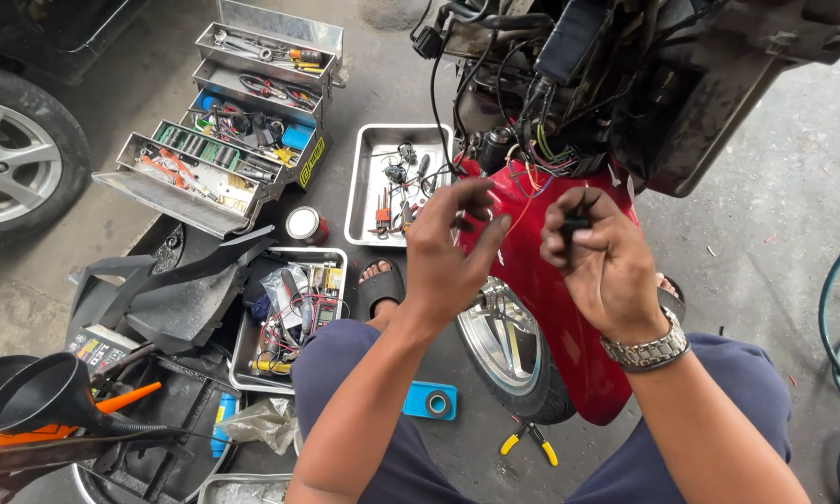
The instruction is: Repairing and connecting the electrical wiring harness on the front of a motorcycle.
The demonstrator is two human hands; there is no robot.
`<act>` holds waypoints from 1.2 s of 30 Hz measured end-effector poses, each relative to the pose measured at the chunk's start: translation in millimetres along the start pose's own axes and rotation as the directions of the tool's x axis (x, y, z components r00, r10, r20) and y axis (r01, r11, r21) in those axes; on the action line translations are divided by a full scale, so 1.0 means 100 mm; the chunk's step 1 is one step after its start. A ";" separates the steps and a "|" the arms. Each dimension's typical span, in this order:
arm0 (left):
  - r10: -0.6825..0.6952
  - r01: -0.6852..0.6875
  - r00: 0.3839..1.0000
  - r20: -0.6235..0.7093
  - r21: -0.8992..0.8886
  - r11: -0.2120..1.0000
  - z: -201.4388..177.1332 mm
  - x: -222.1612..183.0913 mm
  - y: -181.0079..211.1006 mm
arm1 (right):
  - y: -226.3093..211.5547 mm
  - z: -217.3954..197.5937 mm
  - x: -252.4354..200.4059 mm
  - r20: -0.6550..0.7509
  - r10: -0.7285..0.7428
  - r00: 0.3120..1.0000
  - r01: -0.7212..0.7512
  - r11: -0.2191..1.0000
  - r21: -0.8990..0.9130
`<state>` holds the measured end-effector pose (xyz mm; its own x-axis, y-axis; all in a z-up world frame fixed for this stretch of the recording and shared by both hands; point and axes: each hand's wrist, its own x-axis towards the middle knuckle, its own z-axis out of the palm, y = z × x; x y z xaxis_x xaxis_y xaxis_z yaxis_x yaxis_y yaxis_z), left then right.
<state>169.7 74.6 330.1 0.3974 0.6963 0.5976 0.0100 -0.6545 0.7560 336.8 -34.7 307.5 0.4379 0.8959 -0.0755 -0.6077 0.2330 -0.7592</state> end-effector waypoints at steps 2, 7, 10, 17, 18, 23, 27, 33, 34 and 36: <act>0.061 -0.061 0.998 -0.002 0.053 0.997 0.09 0.14 0.01 | -0.02 0.04 0.05 -0.016 -0.084 0.996 0.081 0.988 -0.132; 0.083 -0.086 0.996 0.037 0.086 0.993 0.27 0.38 -0.13 | -0.11 0.03 0.19 0.057 -0.425 0.903 0.326 0.595 -0.734; 0.081 -0.088 0.992 0.100 0.073 0.993 0.28 0.48 -0.20 | -0.12 0.01 0.27 0.083 -0.484 0.871 0.344 0.480 -0.807; 0.253 -0.266 0.961 0.111 0.133 0.955 0.19 0.56 -0.32 | -0.04 0.11 0.29 0.049 -0.503 0.863 0.348 0.521 -0.780; 0.252 -0.267 0.960 0.120 0.135 0.954 0.15 0.58 -0.26 | -0.03 0.16 0.27 0.042 -0.503 0.863 0.345 0.527 -0.777; -0.107 0.096 0.992 0.072 0.132 0.987 0.07 0.63 -0.17 | 0.21 0.26 0.34 0.359 -0.657 0.663 0.582 0.151 -0.799; -0.238 0.230 0.970 0.056 0.125 0.965 0.08 0.67 -0.12 | 0.31 0.23 0.44 0.411 -0.653 0.636 0.576 0.046 -0.816; -0.435 0.423 0.898 0.070 0.138 0.896 0.07 0.78 -0.14 | 0.28 0.15 0.55 0.530 -0.598 0.602 0.538 -0.187 -0.822; -0.425 0.410 0.902 0.081 0.154 0.899 0.06 0.79 -0.18 | 0.21 0.19 0.50 0.553 -0.552 0.624 0.554 -0.186 -0.811; -0.412 0.394 0.907 0.091 0.167 0.904 0.05 0.87 -0.16 | 0.11 0.20 0.46 0.576 -0.507 0.641 0.570 -0.188 -0.800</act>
<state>208.9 144.2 368.1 0.4398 0.8741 0.2060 0.3189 -0.3664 0.8741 337.2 16.4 309.0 0.2074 0.6740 0.7090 0.8936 0.1644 -0.4177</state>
